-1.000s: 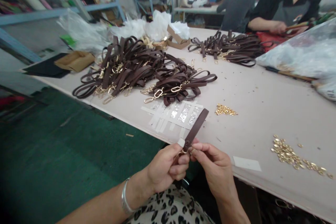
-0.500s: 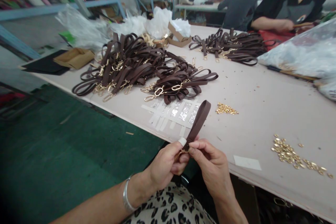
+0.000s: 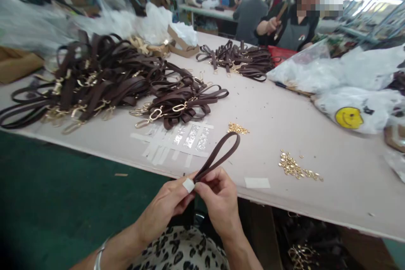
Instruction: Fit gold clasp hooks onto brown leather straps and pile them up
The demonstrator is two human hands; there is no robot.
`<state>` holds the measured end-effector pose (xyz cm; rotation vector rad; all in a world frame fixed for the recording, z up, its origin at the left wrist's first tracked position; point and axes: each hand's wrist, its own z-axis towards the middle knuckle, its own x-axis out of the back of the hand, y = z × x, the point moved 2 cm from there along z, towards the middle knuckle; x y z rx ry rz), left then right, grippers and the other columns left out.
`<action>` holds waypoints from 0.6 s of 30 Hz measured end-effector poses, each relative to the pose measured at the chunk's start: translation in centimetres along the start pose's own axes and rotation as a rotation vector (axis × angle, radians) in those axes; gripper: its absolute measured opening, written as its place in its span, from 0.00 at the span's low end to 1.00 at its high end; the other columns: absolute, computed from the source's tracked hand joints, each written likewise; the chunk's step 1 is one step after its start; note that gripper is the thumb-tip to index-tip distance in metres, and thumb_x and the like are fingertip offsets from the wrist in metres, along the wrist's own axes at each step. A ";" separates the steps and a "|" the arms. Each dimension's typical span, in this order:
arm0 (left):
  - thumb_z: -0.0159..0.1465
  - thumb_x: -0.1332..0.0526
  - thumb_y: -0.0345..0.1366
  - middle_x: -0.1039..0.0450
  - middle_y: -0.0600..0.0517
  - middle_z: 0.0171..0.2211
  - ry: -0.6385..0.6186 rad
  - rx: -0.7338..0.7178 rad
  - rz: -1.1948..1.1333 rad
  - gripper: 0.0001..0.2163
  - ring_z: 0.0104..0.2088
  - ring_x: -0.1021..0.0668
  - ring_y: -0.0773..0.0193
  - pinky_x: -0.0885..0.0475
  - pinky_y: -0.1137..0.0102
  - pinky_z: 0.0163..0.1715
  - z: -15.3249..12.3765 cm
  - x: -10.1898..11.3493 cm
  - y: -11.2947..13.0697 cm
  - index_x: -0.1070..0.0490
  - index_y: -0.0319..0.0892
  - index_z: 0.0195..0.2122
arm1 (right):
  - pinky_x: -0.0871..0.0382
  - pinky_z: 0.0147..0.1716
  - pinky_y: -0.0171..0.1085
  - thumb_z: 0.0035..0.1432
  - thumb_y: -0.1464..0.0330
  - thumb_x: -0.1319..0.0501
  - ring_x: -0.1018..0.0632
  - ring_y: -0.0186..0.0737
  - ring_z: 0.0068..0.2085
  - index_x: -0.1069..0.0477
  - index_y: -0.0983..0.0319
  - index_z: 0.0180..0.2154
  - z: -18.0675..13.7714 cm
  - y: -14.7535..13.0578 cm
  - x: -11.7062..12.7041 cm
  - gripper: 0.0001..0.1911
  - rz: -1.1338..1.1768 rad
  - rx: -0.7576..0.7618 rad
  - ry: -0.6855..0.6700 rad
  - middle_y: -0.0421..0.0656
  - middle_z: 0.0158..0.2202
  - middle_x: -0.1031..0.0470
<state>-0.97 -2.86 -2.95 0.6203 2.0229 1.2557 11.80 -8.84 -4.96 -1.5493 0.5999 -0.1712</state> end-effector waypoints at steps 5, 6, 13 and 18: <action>0.68 0.42 0.45 0.37 0.55 0.26 0.040 -0.030 -0.179 0.15 0.23 0.39 0.72 0.45 0.74 0.22 1.0 -1.0 -1.1 0.25 0.38 0.34 | 0.29 0.31 0.33 0.59 0.62 0.34 0.25 0.32 0.28 0.33 0.58 0.36 0.1 -1.0 1.1 0.10 -0.170 0.012 -0.048 0.35 0.28 0.26; 0.67 0.41 0.45 0.36 0.54 0.27 0.068 -0.024 -0.219 0.15 0.24 0.37 0.72 0.43 0.74 0.24 1.1 -1.1 -1.2 0.25 0.38 0.35 | 0.29 0.32 0.34 0.59 0.61 0.34 0.24 0.34 0.29 0.32 0.58 0.37 0.2 -1.4 2.2 0.10 -0.267 0.033 -0.033 0.37 0.29 0.25; 0.60 0.33 0.44 0.31 0.54 0.27 0.231 0.037 -0.298 0.20 0.26 0.34 0.71 0.39 0.75 0.28 1.3 -0.1 -0.4 0.21 0.39 0.50 | 0.26 0.44 0.45 0.57 0.54 0.38 0.19 0.45 0.37 0.27 0.58 0.44 2.8 -6.7 16.4 0.18 -1.162 0.311 0.498 0.46 0.39 0.19; 0.52 0.26 0.40 0.26 0.53 0.29 0.229 0.102 -0.299 0.23 0.27 0.29 0.72 0.34 0.76 0.31 1.8 -0.3 -0.3 0.21 0.39 0.49 | 0.27 0.43 0.44 0.61 0.59 0.45 0.18 0.46 0.41 0.28 0.60 0.48 6.8 -8.1 22.2 0.18 -1.521 0.241 0.454 0.47 0.40 0.18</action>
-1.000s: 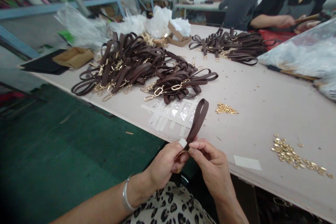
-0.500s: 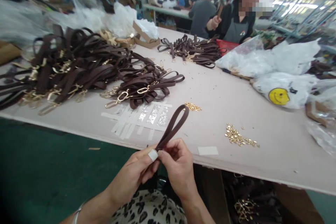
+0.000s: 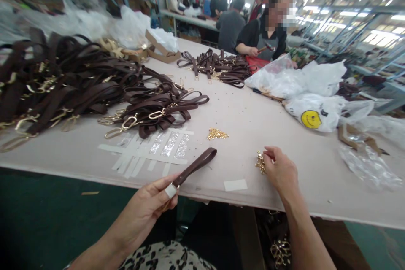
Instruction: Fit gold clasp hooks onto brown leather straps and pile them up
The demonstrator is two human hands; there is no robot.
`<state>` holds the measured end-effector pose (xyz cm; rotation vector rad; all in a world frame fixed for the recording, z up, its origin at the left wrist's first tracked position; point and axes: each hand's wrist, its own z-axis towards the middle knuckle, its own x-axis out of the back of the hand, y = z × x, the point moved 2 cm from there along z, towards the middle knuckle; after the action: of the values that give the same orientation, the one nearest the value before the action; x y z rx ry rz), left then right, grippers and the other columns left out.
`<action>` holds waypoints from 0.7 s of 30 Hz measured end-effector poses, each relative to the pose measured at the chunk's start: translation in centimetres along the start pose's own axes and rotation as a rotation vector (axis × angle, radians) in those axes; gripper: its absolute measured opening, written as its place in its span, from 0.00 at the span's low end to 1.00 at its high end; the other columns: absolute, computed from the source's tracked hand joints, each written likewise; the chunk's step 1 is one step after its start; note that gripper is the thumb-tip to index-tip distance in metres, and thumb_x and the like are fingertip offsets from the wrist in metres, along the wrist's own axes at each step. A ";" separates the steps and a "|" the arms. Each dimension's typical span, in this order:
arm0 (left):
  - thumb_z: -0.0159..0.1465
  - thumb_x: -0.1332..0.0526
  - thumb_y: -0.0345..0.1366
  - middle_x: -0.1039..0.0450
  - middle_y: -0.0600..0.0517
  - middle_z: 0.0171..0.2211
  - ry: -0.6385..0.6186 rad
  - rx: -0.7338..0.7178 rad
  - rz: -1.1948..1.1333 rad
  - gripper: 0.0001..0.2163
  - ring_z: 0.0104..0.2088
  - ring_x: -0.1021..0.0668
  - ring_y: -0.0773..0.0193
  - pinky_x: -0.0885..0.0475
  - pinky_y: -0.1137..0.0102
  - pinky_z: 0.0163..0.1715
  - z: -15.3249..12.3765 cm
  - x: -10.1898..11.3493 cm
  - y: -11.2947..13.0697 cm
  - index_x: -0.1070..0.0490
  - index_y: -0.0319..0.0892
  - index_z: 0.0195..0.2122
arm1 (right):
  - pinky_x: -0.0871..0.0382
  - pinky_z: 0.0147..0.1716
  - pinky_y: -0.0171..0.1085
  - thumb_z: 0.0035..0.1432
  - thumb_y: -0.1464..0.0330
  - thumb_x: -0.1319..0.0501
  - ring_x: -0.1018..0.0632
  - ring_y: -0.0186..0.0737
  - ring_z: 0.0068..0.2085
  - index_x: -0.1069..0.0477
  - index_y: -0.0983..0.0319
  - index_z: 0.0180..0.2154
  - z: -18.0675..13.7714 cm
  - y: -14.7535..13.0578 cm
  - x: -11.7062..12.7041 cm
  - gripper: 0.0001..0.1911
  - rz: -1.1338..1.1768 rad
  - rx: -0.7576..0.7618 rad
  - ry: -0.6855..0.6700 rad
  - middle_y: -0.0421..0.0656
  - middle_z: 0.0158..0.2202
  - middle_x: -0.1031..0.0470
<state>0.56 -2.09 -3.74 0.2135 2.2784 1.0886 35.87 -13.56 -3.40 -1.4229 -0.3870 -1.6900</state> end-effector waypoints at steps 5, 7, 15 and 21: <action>0.54 0.26 0.40 0.23 0.50 0.37 -0.030 0.041 0.015 0.21 0.31 0.24 0.70 0.29 0.73 0.36 0.0 -0.4 -0.2 0.22 0.37 0.46 | 0.29 0.38 0.43 0.59 0.64 0.44 0.19 0.47 0.36 0.26 0.59 0.47 2.4 0.0 -1.6 0.16 -0.148 0.078 -0.113 0.47 0.37 0.18; 0.58 0.30 0.40 0.23 0.50 0.36 -0.051 0.035 0.053 0.18 0.31 0.23 0.69 0.30 0.73 0.36 0.0 -0.4 -0.2 0.24 0.37 0.47 | 0.31 0.35 0.43 0.59 0.65 0.44 0.20 0.49 0.34 0.25 0.59 0.46 2.9 -0.1 -1.7 0.15 -0.207 0.089 -0.150 0.48 0.35 0.18; 0.61 0.40 0.34 0.35 0.59 0.20 -0.041 -0.068 0.202 0.09 0.22 0.34 0.71 0.39 0.75 0.28 -0.2 -0.7 0.3 0.29 0.37 0.42 | 0.37 0.30 0.45 0.59 0.64 0.42 0.21 0.51 0.31 0.26 0.61 0.50 4.4 -0.4 -1.6 0.18 -0.417 0.047 -0.289 0.55 0.32 0.19; 0.63 0.40 0.37 0.44 0.61 0.21 -0.031 -0.107 0.213 0.07 0.21 0.43 0.72 0.46 0.73 0.25 -0.1 -0.7 0.0 0.29 0.39 0.38 | 0.33 0.33 0.44 0.53 0.67 0.34 0.21 0.44 0.28 0.22 0.57 0.40 3.4 -2.1 -1.1 0.11 -0.115 -0.036 -0.159 0.52 0.34 0.18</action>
<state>1.05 -2.44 -3.35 0.4351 2.2004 1.3018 36.42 -9.50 -2.82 -1.5935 -0.5374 -1.6871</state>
